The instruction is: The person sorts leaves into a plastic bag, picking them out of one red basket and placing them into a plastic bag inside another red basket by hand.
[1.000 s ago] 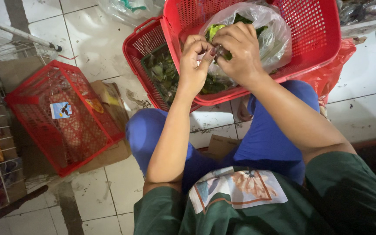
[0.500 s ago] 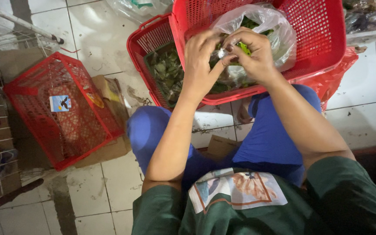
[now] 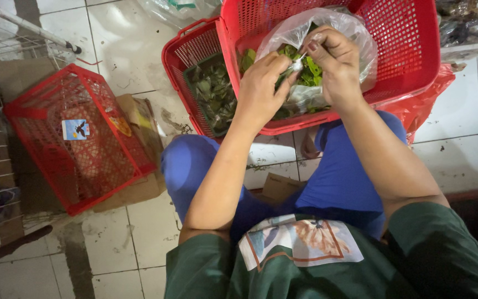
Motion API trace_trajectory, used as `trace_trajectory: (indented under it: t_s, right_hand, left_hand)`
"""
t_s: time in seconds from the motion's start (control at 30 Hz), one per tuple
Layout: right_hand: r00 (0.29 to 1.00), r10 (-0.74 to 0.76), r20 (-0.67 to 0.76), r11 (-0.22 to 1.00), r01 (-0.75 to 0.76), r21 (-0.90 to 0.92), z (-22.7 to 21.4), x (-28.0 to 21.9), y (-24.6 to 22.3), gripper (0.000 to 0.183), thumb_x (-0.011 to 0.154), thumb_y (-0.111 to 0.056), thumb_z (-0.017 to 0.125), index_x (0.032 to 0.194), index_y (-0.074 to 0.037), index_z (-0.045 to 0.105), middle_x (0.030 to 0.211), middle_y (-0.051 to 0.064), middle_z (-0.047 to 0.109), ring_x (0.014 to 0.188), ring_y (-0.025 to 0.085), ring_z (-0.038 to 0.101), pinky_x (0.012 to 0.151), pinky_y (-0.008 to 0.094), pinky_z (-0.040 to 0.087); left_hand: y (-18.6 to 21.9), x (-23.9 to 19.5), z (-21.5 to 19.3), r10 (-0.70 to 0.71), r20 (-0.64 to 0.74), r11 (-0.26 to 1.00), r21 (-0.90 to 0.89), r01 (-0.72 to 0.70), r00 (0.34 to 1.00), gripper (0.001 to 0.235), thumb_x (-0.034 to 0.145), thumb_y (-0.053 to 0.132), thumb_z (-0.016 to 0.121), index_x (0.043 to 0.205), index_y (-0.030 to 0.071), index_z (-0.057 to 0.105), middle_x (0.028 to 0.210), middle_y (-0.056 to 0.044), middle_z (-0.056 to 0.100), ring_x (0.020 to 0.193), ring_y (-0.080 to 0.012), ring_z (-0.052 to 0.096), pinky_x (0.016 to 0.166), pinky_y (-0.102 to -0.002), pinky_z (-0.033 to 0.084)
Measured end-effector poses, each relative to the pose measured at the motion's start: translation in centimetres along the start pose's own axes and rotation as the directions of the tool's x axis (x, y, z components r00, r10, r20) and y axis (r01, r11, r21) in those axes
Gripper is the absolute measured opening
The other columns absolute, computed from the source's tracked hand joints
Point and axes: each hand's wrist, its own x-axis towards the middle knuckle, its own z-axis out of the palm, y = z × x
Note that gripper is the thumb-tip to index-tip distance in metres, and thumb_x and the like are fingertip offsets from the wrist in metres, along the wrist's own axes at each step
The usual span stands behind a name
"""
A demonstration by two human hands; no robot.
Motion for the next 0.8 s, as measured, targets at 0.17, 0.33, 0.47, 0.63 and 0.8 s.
trace_trajectory:
  t_s: [0.17,0.33,0.47,0.63,0.8]
  right_hand:
    - [0.992,0.068,-0.11,0.974,-0.042,0.224,-1.5,0.9,0.2,0.005,0.108,-0.001,0.064,0.104,-0.001,0.067,0.105,0.008,0.069,0.101,0.016,0.063,0.093,0.027,0.049]
    - [0.984,0.1,-0.147,0.949,-0.05,0.31,-2.5,1.0,0.4,0.004,0.106,-0.001,0.065,0.106,-0.001,0.069,0.104,0.009,0.072,0.098,0.016,0.066,0.094,0.028,0.051]
    - [0.999,-0.005,-0.052,0.991,0.011,0.131,-2.8,0.9,0.7,0.001,0.112,-0.001,0.067,0.111,-0.001,0.068,0.107,0.007,0.069,0.1,0.014,0.064,0.091,0.024,0.049]
    - [0.997,0.026,0.076,0.999,-0.023,-0.036,-2.8,0.7,1.0,0.026,0.108,-0.001,0.069,0.133,-0.002,0.062,0.128,0.006,0.067,0.115,0.012,0.063,0.102,0.025,0.051]
    - [0.979,0.119,0.165,0.985,-0.095,-0.144,-1.8,1.0,1.5,0.034,0.107,0.0,0.073,0.139,0.0,0.06,0.133,0.006,0.066,0.116,0.012,0.063,0.103,0.028,0.053]
  left_hand:
    - [0.1,0.0,0.1,-0.003,0.01,1.0,0.021,0.002,1.0,0.02,0.095,0.017,0.073,0.104,0.005,0.06,0.096,-0.011,0.061,0.092,-0.0346,0.063,0.08,-0.044,0.05]
    - [-0.5,-0.2,0.5,-0.024,0.024,0.999,0.022,0.023,0.999,0.02,0.095,0.018,0.073,0.105,0.005,0.062,0.098,-0.012,0.064,0.094,-0.035,0.064,0.08,-0.044,0.051]
    - [-1.8,-0.7,0.9,-0.026,-0.074,0.999,-0.035,0.023,0.997,0.028,0.095,0.019,0.073,0.114,0.002,0.062,0.113,-0.016,0.065,0.103,-0.0342,0.066,0.088,-0.042,0.053]
    - [-4.3,-0.5,0.4,-0.399,-0.077,0.902,-0.211,0.376,0.914,0.034,0.096,0.026,0.075,0.119,0.004,0.061,0.104,-0.01,0.071,0.094,-0.0207,0.067,0.087,-0.035,0.054]
    - [-5.5,-0.7,-0.1,-0.302,-0.233,0.908,-0.364,0.205,0.924,0.04,0.103,0.031,0.074,0.127,0.004,0.057,0.115,-0.008,0.069,0.108,-0.0171,0.063,0.099,-0.032,0.05]
